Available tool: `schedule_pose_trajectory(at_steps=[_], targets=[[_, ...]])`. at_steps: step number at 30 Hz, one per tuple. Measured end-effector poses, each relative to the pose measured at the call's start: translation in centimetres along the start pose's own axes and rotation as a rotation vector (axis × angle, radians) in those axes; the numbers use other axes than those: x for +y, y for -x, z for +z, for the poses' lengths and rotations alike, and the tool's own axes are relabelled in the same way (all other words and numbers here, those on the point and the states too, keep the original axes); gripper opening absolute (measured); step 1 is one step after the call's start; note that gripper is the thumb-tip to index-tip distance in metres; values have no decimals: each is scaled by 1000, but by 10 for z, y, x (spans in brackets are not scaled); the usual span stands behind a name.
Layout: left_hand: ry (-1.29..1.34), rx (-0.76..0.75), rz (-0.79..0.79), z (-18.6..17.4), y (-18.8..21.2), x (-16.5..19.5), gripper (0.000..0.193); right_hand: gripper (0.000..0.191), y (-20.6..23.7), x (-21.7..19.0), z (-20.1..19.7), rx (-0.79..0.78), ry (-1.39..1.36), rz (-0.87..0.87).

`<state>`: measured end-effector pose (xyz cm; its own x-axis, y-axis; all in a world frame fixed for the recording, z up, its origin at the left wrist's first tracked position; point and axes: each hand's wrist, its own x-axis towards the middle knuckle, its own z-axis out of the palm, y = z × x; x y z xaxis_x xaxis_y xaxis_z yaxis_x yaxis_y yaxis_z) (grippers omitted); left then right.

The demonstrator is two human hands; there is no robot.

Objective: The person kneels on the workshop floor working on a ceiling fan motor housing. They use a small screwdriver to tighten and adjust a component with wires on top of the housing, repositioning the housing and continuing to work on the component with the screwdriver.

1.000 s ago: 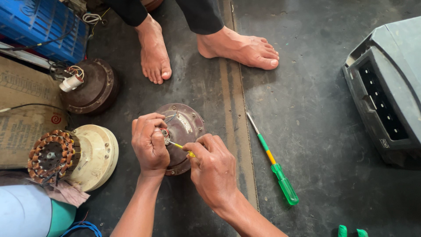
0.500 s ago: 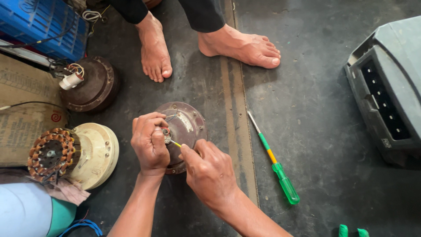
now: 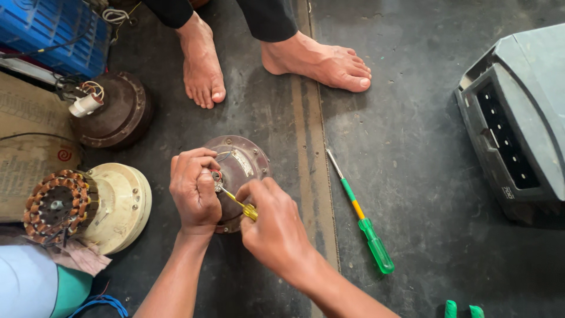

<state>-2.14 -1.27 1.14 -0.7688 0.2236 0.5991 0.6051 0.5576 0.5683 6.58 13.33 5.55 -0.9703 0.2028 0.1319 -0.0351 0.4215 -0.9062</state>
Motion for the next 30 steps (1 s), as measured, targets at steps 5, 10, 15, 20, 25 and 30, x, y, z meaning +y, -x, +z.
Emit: schedule_pose_trajectory(at_steps=[5, 10, 15, 20, 25, 30], targets=[[33, -10, -11, 2, -1, -1, 22, 27, 16, 17, 11, 93, 281, -268], [42, -11, -11, -3, 0, -2, 23, 17, 14, 15, 21, 172, 69, -228], [61, -15, -28, -1, 1, -3, 23, 15, -11, 12, 5, -176, -640, 729], [55, -13, -23, 0, 0, -3, 24, 21, -6, 9, 3, -109, -244, 357], [47, -25, -6, -1, 0, 0, 23, 31, 21, 20, 11, 107, 343, -347], [46, -26, 1, -2, -2, 2, 21, 20, 14, 24, 19, 212, 37, -331]])
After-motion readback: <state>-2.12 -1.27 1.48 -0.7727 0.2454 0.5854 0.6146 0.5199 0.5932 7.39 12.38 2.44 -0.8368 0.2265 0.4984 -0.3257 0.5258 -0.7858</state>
